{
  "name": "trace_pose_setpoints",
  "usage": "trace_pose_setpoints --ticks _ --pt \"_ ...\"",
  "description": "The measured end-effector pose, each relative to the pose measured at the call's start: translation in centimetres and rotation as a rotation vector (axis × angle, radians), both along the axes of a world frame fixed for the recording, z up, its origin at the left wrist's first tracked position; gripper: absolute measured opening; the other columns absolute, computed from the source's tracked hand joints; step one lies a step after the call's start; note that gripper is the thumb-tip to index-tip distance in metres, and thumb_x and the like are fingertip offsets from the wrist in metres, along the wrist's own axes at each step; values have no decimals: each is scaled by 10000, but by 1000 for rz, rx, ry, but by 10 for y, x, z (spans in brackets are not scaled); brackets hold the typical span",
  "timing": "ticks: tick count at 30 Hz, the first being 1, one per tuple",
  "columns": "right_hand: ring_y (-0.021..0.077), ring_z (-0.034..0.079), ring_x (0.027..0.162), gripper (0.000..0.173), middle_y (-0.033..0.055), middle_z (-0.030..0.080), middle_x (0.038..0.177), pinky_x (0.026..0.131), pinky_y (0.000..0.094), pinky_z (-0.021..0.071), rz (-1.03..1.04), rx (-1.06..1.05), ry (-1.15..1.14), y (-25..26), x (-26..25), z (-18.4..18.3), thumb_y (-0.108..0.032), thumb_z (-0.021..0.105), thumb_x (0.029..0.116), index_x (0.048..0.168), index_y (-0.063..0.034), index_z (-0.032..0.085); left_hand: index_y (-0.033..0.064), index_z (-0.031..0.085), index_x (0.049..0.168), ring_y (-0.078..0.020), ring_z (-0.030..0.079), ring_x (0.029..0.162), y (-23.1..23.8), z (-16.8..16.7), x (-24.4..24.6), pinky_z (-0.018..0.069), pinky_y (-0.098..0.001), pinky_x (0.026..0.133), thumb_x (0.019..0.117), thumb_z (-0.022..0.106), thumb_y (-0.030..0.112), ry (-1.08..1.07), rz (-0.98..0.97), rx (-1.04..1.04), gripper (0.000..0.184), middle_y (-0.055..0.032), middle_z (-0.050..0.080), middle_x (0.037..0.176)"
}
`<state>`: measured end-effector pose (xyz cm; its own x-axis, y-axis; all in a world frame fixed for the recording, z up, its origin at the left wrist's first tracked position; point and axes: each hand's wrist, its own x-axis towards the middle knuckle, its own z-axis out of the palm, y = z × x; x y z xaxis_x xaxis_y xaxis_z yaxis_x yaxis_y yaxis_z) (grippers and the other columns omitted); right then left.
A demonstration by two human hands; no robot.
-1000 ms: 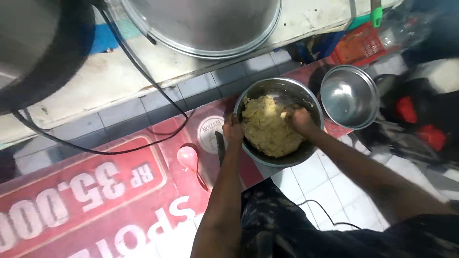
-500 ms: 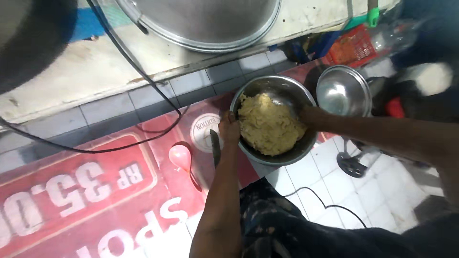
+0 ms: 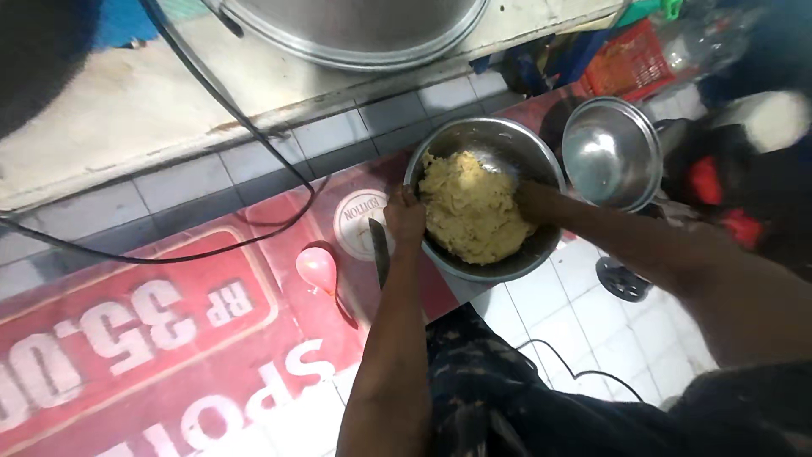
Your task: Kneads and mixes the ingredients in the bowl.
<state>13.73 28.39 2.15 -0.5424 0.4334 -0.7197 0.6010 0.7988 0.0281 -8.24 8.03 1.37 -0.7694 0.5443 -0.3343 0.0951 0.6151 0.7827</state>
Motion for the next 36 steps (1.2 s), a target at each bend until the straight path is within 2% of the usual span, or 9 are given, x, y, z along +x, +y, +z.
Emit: trace_pose_setpoints --ticks 6,10,15,19,24,27,29,33,36 --pt "500 482 1384 560 315 499 1493 1128 662 372 -748 -101 158 -56 -6 9 -350 290 1147 1470 64 486 -29 626 1253 -363 678 999 2 1 5 519 -550 909 1092 449 203 28 51 9 333 -238 692 1060" --pt "442 541 1312 897 284 528 1451 1044 643 464 -1440 -221 512 -107 -4 -26 -738 480 965 1493 -13 457 -9 621 1282 -381 676 1037 1 1 5 514 -572 922 1094 439 221 26 41 -20 349 -245 694 1079" --pt "500 263 1513 941 356 218 1634 1210 634 272 -1111 -75 426 -171 -82 -2 -585 525 1023 1585 98 203 -52 612 1277 -359 678 1000 -2 -4 4 520 -534 917 1091 442 161 45 9 44 330 -254 688 1068" --pt "489 460 1379 818 319 425 1510 1061 683 419 -983 203 491 -176 -125 -30 -621 516 992 1490 19 411 -54 613 1202 -335 672 940 -1 -8 -1 527 -516 867 1089 426 159 78 -25 46 304 -233 675 997" --pt "503 490 1355 859 323 448 1506 1044 695 444 -748 -101 397 -151 -96 10 -636 549 984 1530 10 393 -16 587 1302 -385 677 1031 -1 0 -2 517 -580 917 1094 427 195 26 -44 -40 336 -258 682 1086" --pt "425 566 1312 642 226 608 1404 1063 687 424 -583 -237 207 -100 -75 60 -534 628 992 1435 -72 583 -2 584 1320 -397 681 1045 -2 0 -2 515 -598 928 1102 426 214 34 -40 -62 345 -259 686 1105" --pt "412 633 1184 382 230 683 1236 998 652 472 -715 -181 351 -62 -61 66 -351 637 1018 1216 -30 703 2 587 1312 -398 679 1027 0 -2 -2 517 -597 909 1113 407 236 40 -29 -73 355 -257 684 1082" --pt "323 522 1376 620 211 542 1483 1136 532 424 -1269 -307 779 -24 -23 -11 -459 246 1134 1486 -13 495 -20 569 1309 -392 680 977 0 -3 -2 528 -578 880 1107 408 207 19 -25 -39 343 -260 677 1049" --pt "211 577 1288 642 89 567 1461 1039 469 509 -1663 -642 1143 -35 -32 -58 -572 231 1100 1526 -148 458 -44 583 1255 -400 685 943 2 -4 -2 533 -576 857 1100 416 180 43 -30 -18 319 -263 678 996"
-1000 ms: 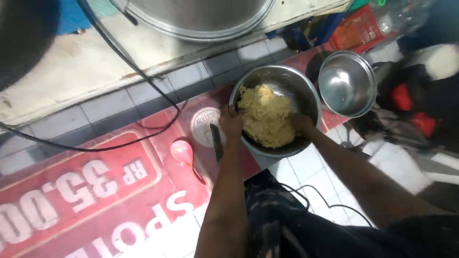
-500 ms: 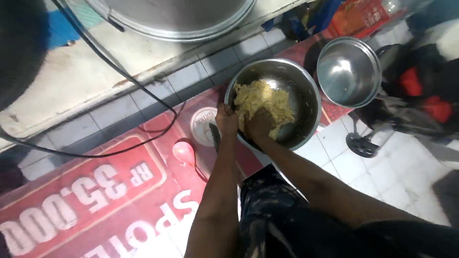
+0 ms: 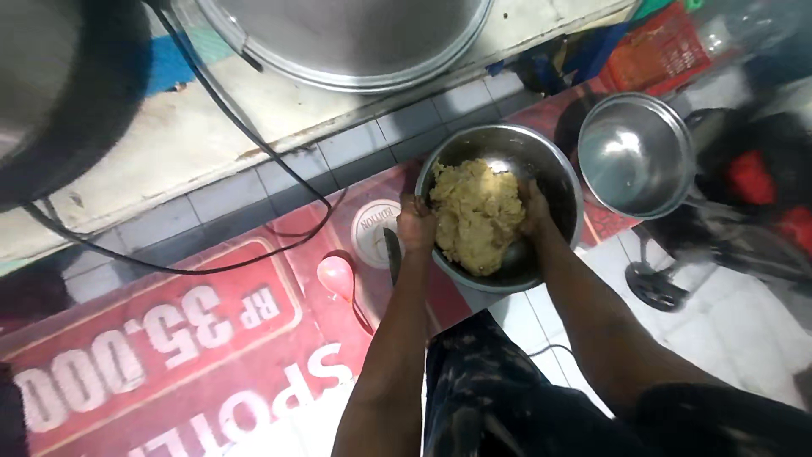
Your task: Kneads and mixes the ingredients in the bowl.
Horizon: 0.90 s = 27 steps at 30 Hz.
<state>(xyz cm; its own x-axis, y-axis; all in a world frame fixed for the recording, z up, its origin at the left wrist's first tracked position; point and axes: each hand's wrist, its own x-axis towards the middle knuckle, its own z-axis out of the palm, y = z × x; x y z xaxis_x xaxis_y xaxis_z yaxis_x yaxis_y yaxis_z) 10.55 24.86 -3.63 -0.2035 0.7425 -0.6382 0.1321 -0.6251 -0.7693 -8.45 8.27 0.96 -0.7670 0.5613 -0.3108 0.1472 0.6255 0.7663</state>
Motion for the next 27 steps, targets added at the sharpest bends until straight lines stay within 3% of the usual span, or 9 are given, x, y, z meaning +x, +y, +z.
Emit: trace_pose_setpoints --ticks 3,7,9,12,15,20,22,24,27 --pt "186 590 1251 572 90 589 1415 1024 437 518 196 42 -56 12 -41 11 -523 328 1104 1495 -136 485 -10 596 1221 -376 675 862 -4 -7 0 538 -570 787 1110 422 234 -24 28 58 320 -234 666 928" --pt "286 450 1458 614 156 457 1587 1197 539 375 661 176 -231 -3 -63 52 -489 417 1095 1584 -117 401 41 588 1156 -372 650 802 -13 -8 4 523 -566 686 1110 430 289 -25 41 96 298 -207 641 890" --pt "340 562 1341 624 197 550 1484 1104 570 465 720 312 -308 -44 -50 66 -446 570 1051 1557 -110 423 43 581 1106 -357 630 776 -15 -4 11 508 -551 658 1100 444 282 -39 55 115 275 -194 623 865" --pt "374 377 1499 858 228 350 1634 1214 562 340 775 680 -541 -102 -39 45 -465 668 977 1605 -13 296 28 600 1113 -343 634 813 -12 2 11 512 -538 711 1108 435 268 -34 68 141 292 -202 631 903" --pt "403 177 1581 984 259 191 1692 1271 614 132 859 833 -794 -105 -51 14 -628 546 985 1607 62 223 4 610 1120 -329 649 861 -8 -4 9 523 -531 772 1113 408 232 -26 68 142 305 -207 648 935" --pt "442 141 1580 1060 296 114 1695 1258 640 140 980 757 -749 -68 -53 18 -667 533 982 1601 107 156 23 604 1222 -355 661 914 -8 -2 11 530 -555 803 1112 416 234 -67 81 128 303 -221 668 994" --pt "417 263 1547 879 274 221 1675 1246 579 258 1085 568 -585 -45 -39 57 -472 669 988 1581 59 296 43 600 1234 -363 664 863 -11 -4 13 537 -566 752 1112 426 260 -83 105 139 304 -222 667 974" --pt "354 524 1387 495 218 538 1499 1158 540 417 952 424 -480 -12 -24 78 -216 659 1022 1464 -24 546 39 611 1230 -376 664 878 -12 -5 12 528 -586 765 1113 430 267 -103 112 137 314 -228 670 986" --pt "299 640 1160 417 208 653 1291 1026 495 508 660 256 -466 49 -44 62 -298 436 1117 1361 -6 606 75 619 1163 -324 617 741 -14 -9 13 509 -540 646 1105 453 292 -104 109 137 280 -177 629 876"
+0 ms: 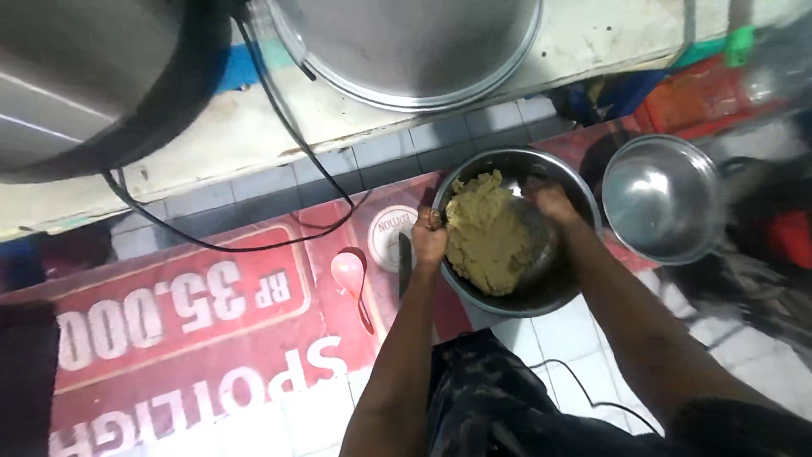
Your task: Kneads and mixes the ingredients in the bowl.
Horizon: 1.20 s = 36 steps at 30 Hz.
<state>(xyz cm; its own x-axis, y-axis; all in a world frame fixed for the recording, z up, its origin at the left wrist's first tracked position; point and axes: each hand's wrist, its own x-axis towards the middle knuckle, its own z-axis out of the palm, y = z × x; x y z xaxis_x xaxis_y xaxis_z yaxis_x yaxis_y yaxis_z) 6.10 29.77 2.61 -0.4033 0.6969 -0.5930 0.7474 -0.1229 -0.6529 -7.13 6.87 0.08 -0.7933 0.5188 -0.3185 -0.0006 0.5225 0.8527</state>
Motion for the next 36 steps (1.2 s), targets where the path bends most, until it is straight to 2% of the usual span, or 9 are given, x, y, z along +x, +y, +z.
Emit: trace_pose_setpoints --ticks 2,5,8,13,17,26,30,32,36 --pt "223 604 1014 427 156 626 1195 888 406 520 -82 -94 75 12 -46 -19 -332 396 1124 1334 -5 573 61 622 1123 -307 603 728 1 -1 -3 501 -528 642 1099 470 262 -10 -2 14 254 -164 617 858" --pt "350 525 1362 414 246 560 1448 1151 529 403 438 53 -12 -16 -114 -19 -228 476 1102 1400 46 563 31 616 1075 -260 587 727 -1 -9 -5 505 -477 660 1102 446 235 -27 31 81 267 -142 600 846" --pt "398 580 1288 453 240 649 1325 1087 633 432 756 240 -95 -66 -140 -5 -347 631 1003 1289 2 668 29 603 1053 -171 555 690 2 -22 1 507 -384 645 1105 423 223 -103 160 211 269 -84 570 808" --pt "455 516 1333 466 272 568 1399 1115 631 414 890 533 -37 -134 -69 -12 -258 716 954 1320 15 626 0 647 1013 -154 583 786 9 -18 3 507 -379 753 1088 441 157 -68 252 272 270 -91 618 867" --pt "400 302 1539 571 213 411 1610 1252 625 207 1077 733 -82 -106 9 -31 -387 469 1080 1535 -42 465 -32 616 1068 -193 584 832 13 -3 13 504 -399 773 1091 431 139 -58 134 241 253 -149 614 931" --pt "358 139 1598 644 141 267 1701 1276 613 80 1026 555 -108 -63 -3 -30 -401 494 1072 1623 -108 334 -3 630 1232 -259 630 979 11 -1 8 522 -463 867 1107 434 227 -129 70 199 328 -190 660 1107" --pt "425 443 1442 444 282 482 1519 1202 551 351 620 372 -83 -48 -42 23 -204 443 1108 1461 56 511 -32 585 1357 -221 585 1220 6 -1 32 455 -405 1066 1119 404 165 -258 296 261 358 -198 613 1347" --pt "454 412 1459 437 318 466 1524 1209 563 311 567 319 -190 -42 -82 35 -153 376 1127 1452 120 480 -58 618 1278 -180 594 1110 8 -1 31 473 -366 996 1100 430 111 -272 329 305 309 -180 640 1245" --pt "449 523 1346 405 323 575 1386 1131 593 406 517 213 -110 -104 -122 36 -166 589 1034 1320 121 592 -3 640 1170 -75 553 854 4 -4 17 491 -286 801 1093 444 121 -290 246 325 245 -55 616 986"
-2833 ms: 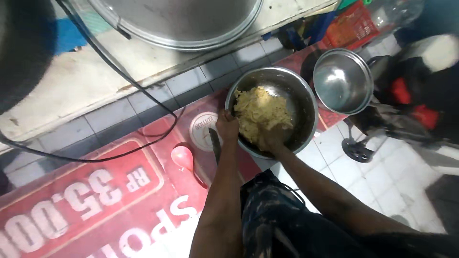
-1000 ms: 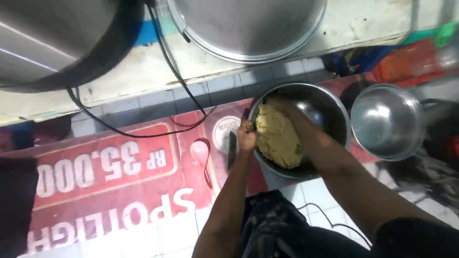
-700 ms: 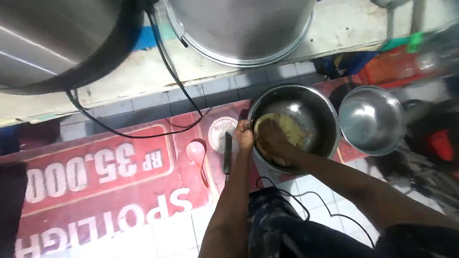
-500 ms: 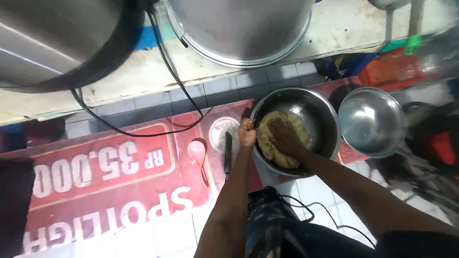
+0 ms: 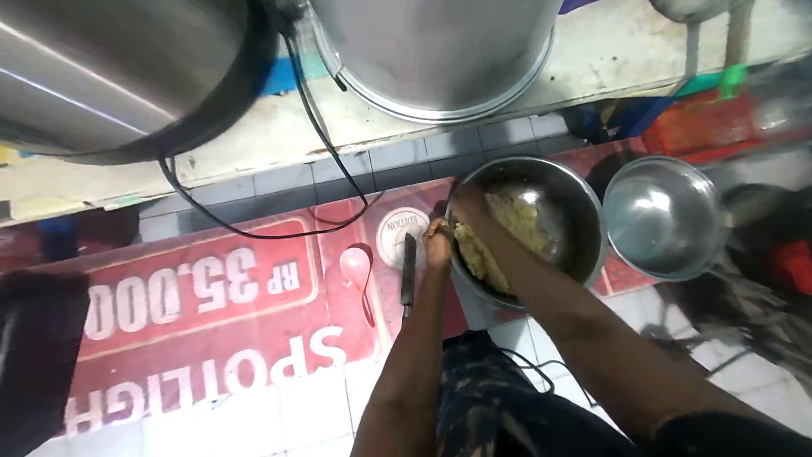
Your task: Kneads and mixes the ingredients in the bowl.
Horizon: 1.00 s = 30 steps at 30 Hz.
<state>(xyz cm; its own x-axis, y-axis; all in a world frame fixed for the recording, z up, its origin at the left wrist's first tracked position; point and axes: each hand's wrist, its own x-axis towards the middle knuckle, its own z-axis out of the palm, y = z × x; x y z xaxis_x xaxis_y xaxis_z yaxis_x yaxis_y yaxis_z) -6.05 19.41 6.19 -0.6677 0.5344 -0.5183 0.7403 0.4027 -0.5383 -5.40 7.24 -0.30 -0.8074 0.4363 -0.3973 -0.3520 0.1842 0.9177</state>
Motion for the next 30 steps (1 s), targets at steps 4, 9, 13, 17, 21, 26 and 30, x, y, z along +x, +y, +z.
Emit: trace_pose_setpoints --ticks 4,9,13,17,21,26,30 --pt "423 679 1047 248 277 682 1135 901 608 551 77 -116 155 -47 60 -23 -120 640 990 1169 48 675 40 641 1160 -71 568 847 2 3 0 501 -287 780 1092 441 180 -8 -8 -5 254 -37 616 984" --pt "404 634 1192 307 271 649 1264 1048 568 497 150 -64 41 11 102 8 -163 567 1059 1254 60 651 40 626 1293 -174 601 1088 3 7 -5 495 -401 947 1099 450 253 -64 -39 -58 337 -131 638 1258" --pt "454 587 1256 422 300 627 1305 1078 634 441 -117 60 -22 115 84 -16 -274 633 1035 1296 58 625 4 626 1283 -222 649 1030 -5 1 26 533 -436 925 1114 427 213 162 -31 -154 335 -165 679 1146" --pt "407 585 1278 552 269 625 1347 1087 622 425 111 -82 -226 125 27 -68 -440 456 1093 1321 28 636 0 635 1273 -182 667 879 1 -6 30 556 -386 831 1090 458 154 304 8 -188 297 -144 697 995" --pt "358 639 1136 369 227 677 1203 998 602 485 328 -239 -234 47 12 -61 -277 646 993 1204 24 678 0 641 1232 -187 651 821 -1 -12 29 554 -396 777 1091 463 167 304 -5 -189 282 -134 681 943" --pt "366 598 1257 393 173 674 1286 1102 603 426 724 46 -85 14 102 -30 -378 653 997 1239 -75 719 -15 638 1244 -222 672 918 0 -3 26 551 -431 864 1091 478 159 273 -26 -223 282 -169 697 1034" --pt "338 381 1512 458 124 540 1533 1249 628 213 768 288 45 26 187 -36 -360 511 1062 1424 -96 607 -22 618 1260 -252 668 914 1 4 23 551 -453 858 1096 464 172 254 -101 -275 297 -185 686 1027"
